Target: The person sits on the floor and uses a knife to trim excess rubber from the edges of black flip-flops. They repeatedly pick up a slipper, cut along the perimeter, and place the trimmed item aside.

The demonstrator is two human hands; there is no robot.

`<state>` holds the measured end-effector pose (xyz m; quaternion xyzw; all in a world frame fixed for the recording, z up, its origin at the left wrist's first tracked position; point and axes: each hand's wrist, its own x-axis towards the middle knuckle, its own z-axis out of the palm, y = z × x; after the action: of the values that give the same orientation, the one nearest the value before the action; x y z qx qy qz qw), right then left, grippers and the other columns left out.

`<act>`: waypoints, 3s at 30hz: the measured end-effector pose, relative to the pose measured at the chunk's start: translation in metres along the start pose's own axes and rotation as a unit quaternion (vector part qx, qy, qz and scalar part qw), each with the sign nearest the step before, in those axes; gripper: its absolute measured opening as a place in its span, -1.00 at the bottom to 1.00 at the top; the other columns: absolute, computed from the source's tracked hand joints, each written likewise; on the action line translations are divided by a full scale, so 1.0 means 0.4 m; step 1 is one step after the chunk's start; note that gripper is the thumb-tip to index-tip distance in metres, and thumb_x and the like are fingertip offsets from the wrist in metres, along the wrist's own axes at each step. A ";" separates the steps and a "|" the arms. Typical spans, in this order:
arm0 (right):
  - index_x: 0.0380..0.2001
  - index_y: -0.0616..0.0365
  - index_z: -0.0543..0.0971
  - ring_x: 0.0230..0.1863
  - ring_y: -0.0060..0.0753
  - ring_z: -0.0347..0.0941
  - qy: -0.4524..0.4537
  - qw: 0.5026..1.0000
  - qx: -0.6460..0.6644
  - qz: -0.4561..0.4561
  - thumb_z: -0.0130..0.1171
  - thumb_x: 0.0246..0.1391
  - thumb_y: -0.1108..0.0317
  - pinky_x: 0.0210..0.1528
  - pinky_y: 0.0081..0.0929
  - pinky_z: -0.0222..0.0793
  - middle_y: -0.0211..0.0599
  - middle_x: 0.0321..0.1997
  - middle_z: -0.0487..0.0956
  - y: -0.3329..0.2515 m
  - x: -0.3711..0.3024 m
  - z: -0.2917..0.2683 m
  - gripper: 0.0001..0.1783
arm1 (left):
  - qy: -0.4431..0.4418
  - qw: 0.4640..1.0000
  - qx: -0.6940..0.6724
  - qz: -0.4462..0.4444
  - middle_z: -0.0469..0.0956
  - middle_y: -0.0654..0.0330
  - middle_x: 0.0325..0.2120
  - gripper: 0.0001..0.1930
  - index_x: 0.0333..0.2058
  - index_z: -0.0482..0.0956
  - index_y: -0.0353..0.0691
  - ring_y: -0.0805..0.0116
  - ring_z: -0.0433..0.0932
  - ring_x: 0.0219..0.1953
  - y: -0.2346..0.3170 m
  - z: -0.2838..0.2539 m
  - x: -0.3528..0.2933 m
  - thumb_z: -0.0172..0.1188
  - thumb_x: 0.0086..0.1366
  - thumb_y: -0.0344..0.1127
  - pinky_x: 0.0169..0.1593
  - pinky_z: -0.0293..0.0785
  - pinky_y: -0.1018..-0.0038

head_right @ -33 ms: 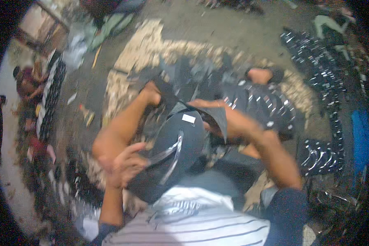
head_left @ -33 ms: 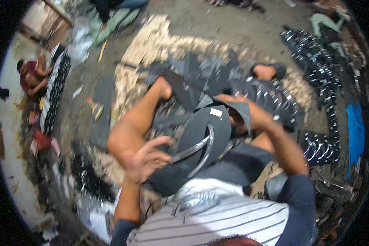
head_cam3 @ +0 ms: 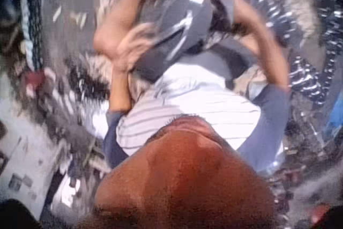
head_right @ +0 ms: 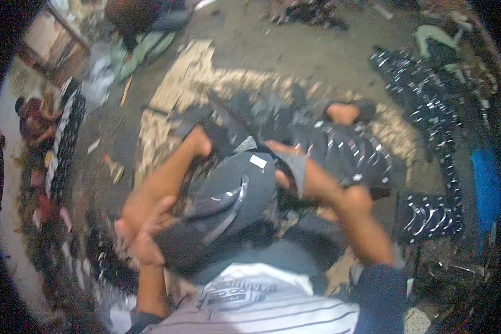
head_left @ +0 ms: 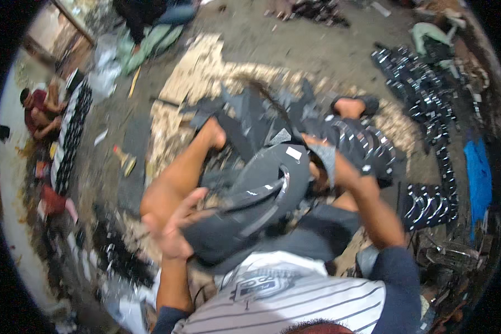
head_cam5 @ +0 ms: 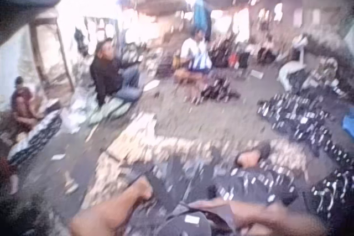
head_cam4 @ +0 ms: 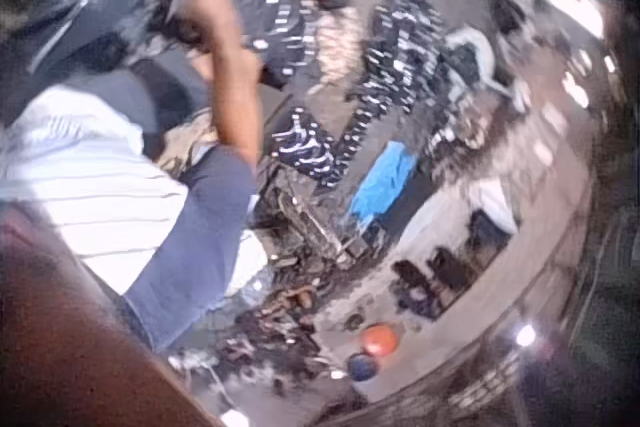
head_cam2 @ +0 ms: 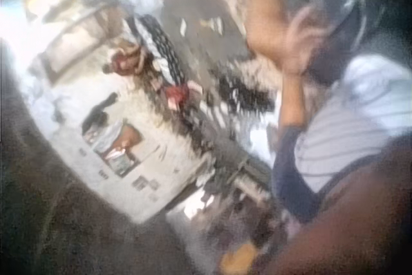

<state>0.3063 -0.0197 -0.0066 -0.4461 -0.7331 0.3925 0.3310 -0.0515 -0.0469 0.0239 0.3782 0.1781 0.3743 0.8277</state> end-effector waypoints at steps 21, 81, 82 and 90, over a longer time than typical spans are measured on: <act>0.02 0.17 0.48 -0.17 0.11 0.56 0.067 0.981 -0.114 0.142 0.25 -0.10 0.58 -0.13 -0.17 0.49 -0.04 -0.19 0.58 -0.006 -0.140 0.349 -0.49 | 0.419 0.893 -0.124 0.111 0.62 0.23 -0.17 -0.63 -0.01 0.50 -0.14 0.35 0.67 -0.21 -0.248 0.027 0.088 0.10 0.43 0.02 -0.20 0.69 0.33; -0.04 0.18 0.50 -0.41 -0.14 0.52 0.075 0.996 -0.050 0.017 0.29 -0.10 0.61 -0.36 -0.34 0.45 -0.14 -0.35 0.52 -0.004 -0.139 0.387 -0.53 | 0.317 0.926 0.203 -0.026 0.54 0.35 -0.36 -0.57 -0.17 0.57 -0.31 0.58 0.48 -0.34 -0.058 0.017 0.038 0.24 0.36 0.03 -0.23 0.46 0.59; -0.05 0.14 0.51 -0.40 -0.06 0.52 0.070 0.995 -0.069 0.023 0.23 -0.19 0.67 -0.37 -0.29 0.44 -0.15 -0.34 0.50 0.008 -0.127 0.389 -0.48 | 0.309 0.925 0.219 -0.041 0.55 0.35 -0.36 -0.57 -0.17 0.57 -0.31 0.57 0.48 -0.34 -0.059 0.016 0.025 0.25 0.36 0.02 -0.23 0.46 0.58; -0.06 0.08 0.47 -0.29 0.09 0.52 -0.142 0.980 -0.141 -0.008 0.33 -0.11 0.47 -0.29 -0.08 0.45 -0.12 -0.34 0.49 -0.134 0.080 0.231 -0.53 | 0.195 0.937 0.282 -0.062 0.59 0.30 -0.36 -0.63 -0.17 0.59 -0.33 0.54 0.51 -0.32 -0.065 -0.003 -0.002 0.26 0.36 -0.06 -0.22 0.48 0.56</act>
<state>0.1957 -0.0319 0.0007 -0.4221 -0.8242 0.3415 0.1607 -0.0401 -0.0579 0.0034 0.5041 0.4573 0.3233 0.6574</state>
